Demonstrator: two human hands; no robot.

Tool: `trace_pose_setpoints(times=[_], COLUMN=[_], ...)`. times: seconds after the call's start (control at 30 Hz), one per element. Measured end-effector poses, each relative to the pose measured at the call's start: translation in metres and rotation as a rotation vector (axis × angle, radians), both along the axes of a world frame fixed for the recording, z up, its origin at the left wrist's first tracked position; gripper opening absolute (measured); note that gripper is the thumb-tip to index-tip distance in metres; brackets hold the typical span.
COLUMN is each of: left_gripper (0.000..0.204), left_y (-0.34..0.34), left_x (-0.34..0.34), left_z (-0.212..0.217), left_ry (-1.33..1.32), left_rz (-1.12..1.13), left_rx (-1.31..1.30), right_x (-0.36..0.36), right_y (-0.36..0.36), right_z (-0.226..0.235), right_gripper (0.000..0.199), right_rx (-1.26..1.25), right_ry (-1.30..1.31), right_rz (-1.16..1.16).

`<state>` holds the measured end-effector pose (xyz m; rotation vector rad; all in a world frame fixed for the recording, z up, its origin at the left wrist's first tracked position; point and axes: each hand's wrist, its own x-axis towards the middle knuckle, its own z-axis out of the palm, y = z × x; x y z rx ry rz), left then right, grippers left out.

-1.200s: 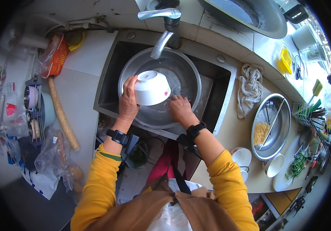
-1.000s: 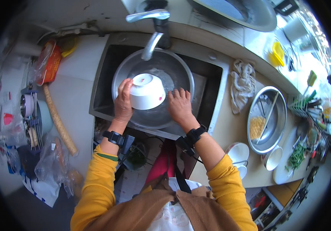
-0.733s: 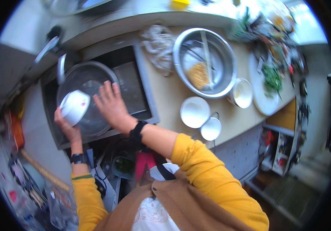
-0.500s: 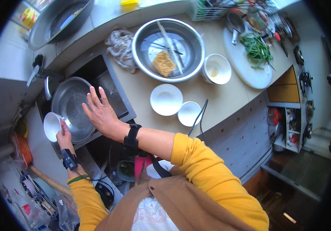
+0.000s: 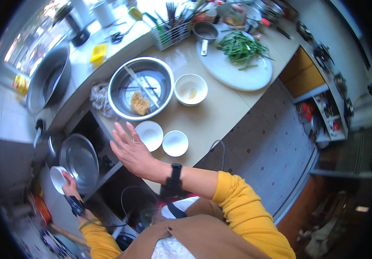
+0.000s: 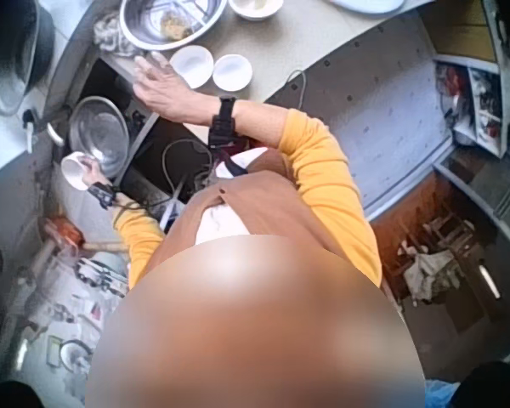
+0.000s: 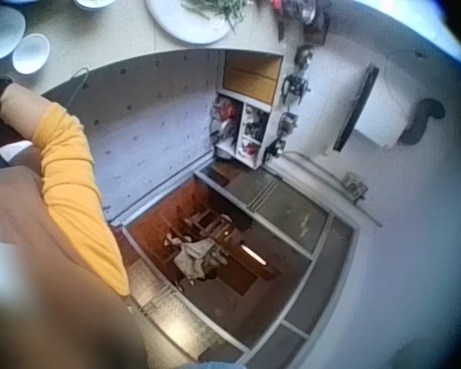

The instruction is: The person trims green vegetables on a cutting board, places them in a plastic bag, and stores the bag in the refrigerator. Then the person washes several bowls and chopsticks in the sink using a sponge and running water.

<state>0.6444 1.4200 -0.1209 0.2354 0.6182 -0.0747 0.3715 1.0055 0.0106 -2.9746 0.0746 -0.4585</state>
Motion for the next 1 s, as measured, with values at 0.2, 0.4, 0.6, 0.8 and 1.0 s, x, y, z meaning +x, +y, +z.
trace_pose_setpoints(times=[0.2, 0.4, 0.6, 0.8, 1.0], left_gripper=[0.047, 0.038, 0.047, 0.069, 0.073], left_y=[-0.08, -0.287, -0.472, -0.54, -0.511], left_x=[-0.065, -0.237, -0.378, -0.412, -0.361], left_z=[0.016, 0.079, 0.093, 0.099, 0.09], left_ry=[-0.272, -0.203, -0.445, -0.422, -0.285], left_rz=[-0.592, -1.021, -1.493, -1.599, -1.24], left_rx=[0.225, 0.762, 0.76, 0.591, 0.822], right_x=[-0.056, -0.133, -0.236, -0.262, -0.214], right_y=[-0.035, -0.1, -0.196, -0.323, -0.431], right_z=[-0.023, -0.021, -0.043, -0.077, -0.12], right_gripper=[0.057, 0.071, 0.061, 0.037, 0.038], right_rx=[0.935, 1.58, 1.503, 1.307, 1.645], right_ry=[-0.032, -0.062, -0.161, -0.168, -0.347], right_rz=[-0.013, -0.088, -0.414, -0.717, -0.802])
